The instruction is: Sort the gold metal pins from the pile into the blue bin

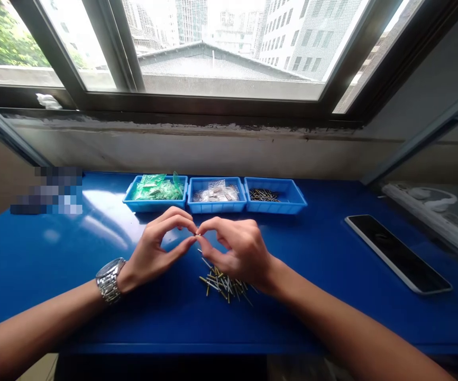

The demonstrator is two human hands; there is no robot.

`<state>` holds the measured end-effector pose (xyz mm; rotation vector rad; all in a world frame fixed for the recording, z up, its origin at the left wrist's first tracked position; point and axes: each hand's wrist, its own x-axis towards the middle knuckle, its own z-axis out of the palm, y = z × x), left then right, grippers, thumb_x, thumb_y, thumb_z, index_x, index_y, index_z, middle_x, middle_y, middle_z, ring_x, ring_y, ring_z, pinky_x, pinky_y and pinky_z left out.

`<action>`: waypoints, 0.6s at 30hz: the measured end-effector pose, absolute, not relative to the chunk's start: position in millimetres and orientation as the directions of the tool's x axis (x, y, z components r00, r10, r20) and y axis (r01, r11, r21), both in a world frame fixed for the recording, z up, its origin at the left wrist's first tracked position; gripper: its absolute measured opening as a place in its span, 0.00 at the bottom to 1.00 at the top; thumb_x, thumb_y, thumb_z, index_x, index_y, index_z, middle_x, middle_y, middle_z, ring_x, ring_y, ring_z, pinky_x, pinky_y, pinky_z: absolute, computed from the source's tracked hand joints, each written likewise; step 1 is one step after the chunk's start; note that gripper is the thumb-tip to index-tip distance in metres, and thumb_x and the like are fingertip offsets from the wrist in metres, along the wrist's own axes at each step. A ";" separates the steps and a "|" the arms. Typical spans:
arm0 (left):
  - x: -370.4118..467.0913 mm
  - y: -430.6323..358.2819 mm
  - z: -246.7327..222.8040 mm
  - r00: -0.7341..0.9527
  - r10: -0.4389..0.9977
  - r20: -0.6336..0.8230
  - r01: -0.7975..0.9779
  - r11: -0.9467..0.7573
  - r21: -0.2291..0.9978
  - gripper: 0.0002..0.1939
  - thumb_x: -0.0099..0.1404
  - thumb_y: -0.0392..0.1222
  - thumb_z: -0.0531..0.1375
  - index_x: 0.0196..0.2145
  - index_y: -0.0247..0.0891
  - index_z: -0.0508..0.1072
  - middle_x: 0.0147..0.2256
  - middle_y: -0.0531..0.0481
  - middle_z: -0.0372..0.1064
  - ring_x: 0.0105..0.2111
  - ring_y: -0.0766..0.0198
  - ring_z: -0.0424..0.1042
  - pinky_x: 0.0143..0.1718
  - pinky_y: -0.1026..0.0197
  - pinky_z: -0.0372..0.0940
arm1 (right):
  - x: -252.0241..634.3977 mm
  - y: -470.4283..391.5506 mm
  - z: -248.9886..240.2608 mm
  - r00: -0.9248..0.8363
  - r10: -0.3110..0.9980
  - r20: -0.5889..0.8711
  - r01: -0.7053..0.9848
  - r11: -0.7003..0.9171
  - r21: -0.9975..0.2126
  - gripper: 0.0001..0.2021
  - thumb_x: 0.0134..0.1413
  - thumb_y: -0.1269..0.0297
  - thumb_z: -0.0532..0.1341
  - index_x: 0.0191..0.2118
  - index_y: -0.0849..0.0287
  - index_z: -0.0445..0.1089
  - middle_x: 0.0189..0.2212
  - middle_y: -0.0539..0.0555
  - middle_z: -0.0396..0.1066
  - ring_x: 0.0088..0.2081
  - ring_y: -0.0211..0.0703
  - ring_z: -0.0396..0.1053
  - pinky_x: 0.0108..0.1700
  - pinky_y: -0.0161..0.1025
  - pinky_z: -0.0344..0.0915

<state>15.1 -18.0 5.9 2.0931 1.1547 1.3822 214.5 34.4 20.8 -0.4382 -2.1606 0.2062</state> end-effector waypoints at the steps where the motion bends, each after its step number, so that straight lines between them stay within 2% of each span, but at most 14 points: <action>1: 14.8 -17.8 6.4 0.162 0.798 0.580 0.419 -0.588 0.691 0.02 0.68 0.35 0.63 0.39 0.37 0.75 0.39 0.45 0.72 0.41 0.59 0.71 0.43 0.56 0.70 | 215.3 35.7 21.1 -0.533 0.403 0.744 0.248 0.915 -0.318 0.03 0.61 0.66 0.65 0.36 0.59 0.74 0.17 0.42 0.60 0.17 0.29 0.52 0.21 0.31 0.54; 4: 13.9 -16.6 7.4 0.120 0.791 0.599 0.411 -0.589 0.695 0.02 0.68 0.35 0.63 0.39 0.37 0.75 0.39 0.46 0.72 0.40 0.60 0.71 0.41 0.57 0.69 | 216.8 39.9 20.1 -0.557 0.454 0.695 0.255 0.890 -0.378 0.03 0.61 0.67 0.65 0.35 0.59 0.74 0.17 0.42 0.57 0.18 0.29 0.51 0.21 0.32 0.52; 10: 13.6 -17.2 7.7 0.137 0.780 0.611 0.404 -0.607 0.684 0.03 0.68 0.34 0.64 0.40 0.36 0.75 0.39 0.45 0.72 0.41 0.61 0.71 0.41 0.57 0.70 | 215.6 45.2 12.1 -0.662 0.460 0.592 0.215 0.873 -0.438 0.04 0.61 0.66 0.65 0.39 0.60 0.76 0.20 0.44 0.64 0.20 0.30 0.53 0.24 0.31 0.55; 18: 14.1 -16.7 6.9 0.110 0.792 0.600 0.438 -0.581 0.686 0.02 0.69 0.36 0.63 0.40 0.37 0.75 0.39 0.46 0.73 0.40 0.61 0.72 0.41 0.57 0.70 | 216.4 40.5 20.1 -0.558 0.456 0.693 0.263 0.890 -0.373 0.04 0.62 0.66 0.64 0.36 0.60 0.75 0.19 0.44 0.62 0.18 0.29 0.52 0.21 0.32 0.53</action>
